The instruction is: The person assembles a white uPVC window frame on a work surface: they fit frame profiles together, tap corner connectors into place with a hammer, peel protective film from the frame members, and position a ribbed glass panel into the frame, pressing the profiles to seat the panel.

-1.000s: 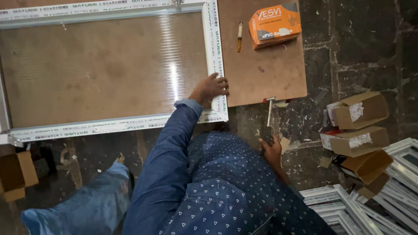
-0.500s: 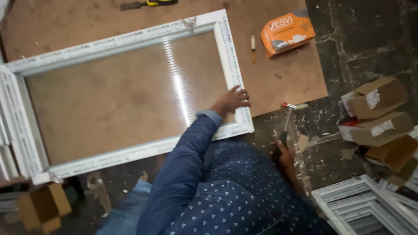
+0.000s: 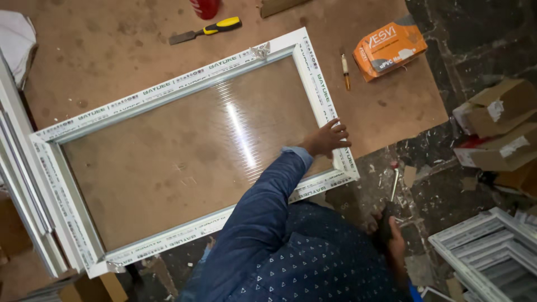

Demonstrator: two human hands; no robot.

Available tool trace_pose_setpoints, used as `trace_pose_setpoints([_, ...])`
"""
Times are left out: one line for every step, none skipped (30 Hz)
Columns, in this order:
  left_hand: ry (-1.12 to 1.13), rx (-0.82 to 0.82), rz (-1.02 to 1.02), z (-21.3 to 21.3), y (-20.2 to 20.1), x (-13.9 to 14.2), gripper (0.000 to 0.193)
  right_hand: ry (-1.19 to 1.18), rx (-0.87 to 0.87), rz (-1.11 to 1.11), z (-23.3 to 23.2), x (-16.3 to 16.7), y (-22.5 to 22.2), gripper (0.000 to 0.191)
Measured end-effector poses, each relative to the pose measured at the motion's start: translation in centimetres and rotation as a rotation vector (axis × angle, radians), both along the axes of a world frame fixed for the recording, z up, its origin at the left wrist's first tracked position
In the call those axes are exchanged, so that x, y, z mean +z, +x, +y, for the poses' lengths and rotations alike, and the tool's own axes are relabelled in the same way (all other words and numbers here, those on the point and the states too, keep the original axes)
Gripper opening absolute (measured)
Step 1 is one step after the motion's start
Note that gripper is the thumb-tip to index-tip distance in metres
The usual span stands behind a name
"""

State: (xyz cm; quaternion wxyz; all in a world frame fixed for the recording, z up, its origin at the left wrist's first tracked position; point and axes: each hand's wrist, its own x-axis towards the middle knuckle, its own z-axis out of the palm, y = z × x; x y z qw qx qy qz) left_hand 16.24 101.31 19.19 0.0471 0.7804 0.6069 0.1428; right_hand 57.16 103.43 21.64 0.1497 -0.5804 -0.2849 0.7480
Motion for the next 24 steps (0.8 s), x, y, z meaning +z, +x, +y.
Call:
trace_pose_setpoints([-0.017, -0.008, -0.01, 0.0, -0.1, 0.2, 0.09, 0.0, -0.007, 0.052, -0.6, 0.7, 0.0, 0.051])
trace_pose_setpoints([-0.033, -0.015, -0.02, 0.0, -0.2, 0.3, 0.089, 0.002, -0.013, 0.104, -1.0, 1.4, -0.3, 0.051])
trace_pose_setpoints([-0.049, -0.021, -0.03, 0.1, -0.2, 0.4, 0.089, -0.008, -0.007, 0.042, -1.3, 2.1, -0.6, 0.048])
trace_pose_setpoints([-0.022, -0.034, -0.059, 0.1, -0.4, 0.3, 0.089, -0.018, 0.0, -0.024, -1.5, 2.9, -0.9, 0.047])
trace_pose_setpoints([-0.002, -0.046, -0.08, 0.2, -0.4, 0.1, 0.089, -0.03, 0.005, -0.093, -1.5, 3.5, -1.3, 0.048])
trace_pose_setpoints([0.02, -0.05, -0.096, 0.2, -0.7, -0.3, 0.089, -0.001, 0.035, -0.038, -1.6, 4.1, -1.5, 0.042])
trace_pose_setpoints([0.051, -0.064, -0.11, 0.4, -0.8, -0.7, 0.089, 0.031, 0.057, 0.01, -1.4, 4.7, -1.7, 0.038])
trace_pose_setpoints([0.084, -0.079, -0.127, 0.5, -0.8, -1.4, 0.088, 0.059, 0.071, 0.038, -1.3, 5.4, -1.3, 0.034])
trace_pose_setpoints([0.1, -0.087, -0.137, 0.7, -0.9, -2.3, 0.088, 0.185, 0.19, 0.124, -0.6, 6.0, -1.2, 0.044])
trace_pose_setpoints([0.116, -0.095, -0.148, 0.9, -0.7, -3.3, 0.088, 0.23, 0.251, -0.06, -0.1, 6.7, -0.9, 0.043])
trace_pose_setpoints([0.128, -0.107, -0.158, 1.2, -0.5, -4.3, 0.088, 0.282, 0.231, -0.193, -0.2, 7.3, -0.6, 0.039])
trace_pose_setpoints([0.135, -0.119, -0.165, 1.6, -0.2, -5.2, 0.088, 0.464, 0.545, -0.403, 1.0, 8.5, 0.0, 0.034])
trace_pose_setpoints([0.141, -0.134, -0.167, 1.8, 0.3, -5.7, 0.089, 0.725, 0.687, -0.469, 1.3, 9.6, 0.3, 0.032])
trace_pose_setpoints([0.149, -0.145, -0.164, 2.3, 0.5, -6.3, 0.089, 0.959, 0.86, -0.604, 1.8, 10.9, 0.3, 0.034])
trace_pose_setpoints([0.152, -0.157, -0.162, 2.4, 1.0, -6.8, 0.089, 1.185, 1.046, -0.729, 1.8, 12.5, 0.2, 0.036])
trace_pose_setpoints([0.146, -0.155, -0.153, 2.5, 1.3, -7.1, 0.089, 1.315, 1.144, -0.703, 2.3, 14.3, -0.1, 0.039])
trace_pose_setpoints([0.13, -0.15, -0.153, 2.6, 1.5, -7.3, 0.087, 1.451, 1.246, -0.662, 2.9, 15.7, -0.9, 0.043])
trace_pose_setpoints([0.115, -0.139, -0.148, 2.3, 1.6, -7.0, 0.084, 1.411, 1.384, -0.73, 2.7, 17.2, -2.0, 0.046])
trace_pose_setpoints([0.097, -0.122, -0.139, 2.1, 1.6, -6.9, 0.082, 1.367, 1.522, -0.786, 2.7, 18.2, -3.1, 0.051])
trace_pose_setpoints([0.148, -0.118, -0.114, 1.5, 1.8, -6.7, 0.081, 1.319, 1.662, -0.833, 2.5, 18.9, -4.0, 0.056])
trace_pose_setpoints([0.198, -0.112, -0.088, 1.1, 1.8, -6.7, 0.081, 1.271, 1.752, -0.846, 2.3, 19.2, -5.2, 0.062])
trace_pose_setpoints([0.247, -0.103, -0.059, 0.9, 1.7, -6.6, 0.08, 1.223, 1.842, -0.856, 2.2, 19.4, -6.2, 0.069])
trace_pose_setpoints([0.235, -0.1, -0.038, 0.7, 1.9, -6.8, 0.081, 1.174, 1.932, -0.864, 1.9, 19.4, -6.9, 0.075])
trace_pose_setpoints([0.222, -0.096, -0.016, 0.6, 2.0, -7.0, 0.082, 1.232, 1.927, -0.83, 1.7, 19.3, -7.5, 0.073])
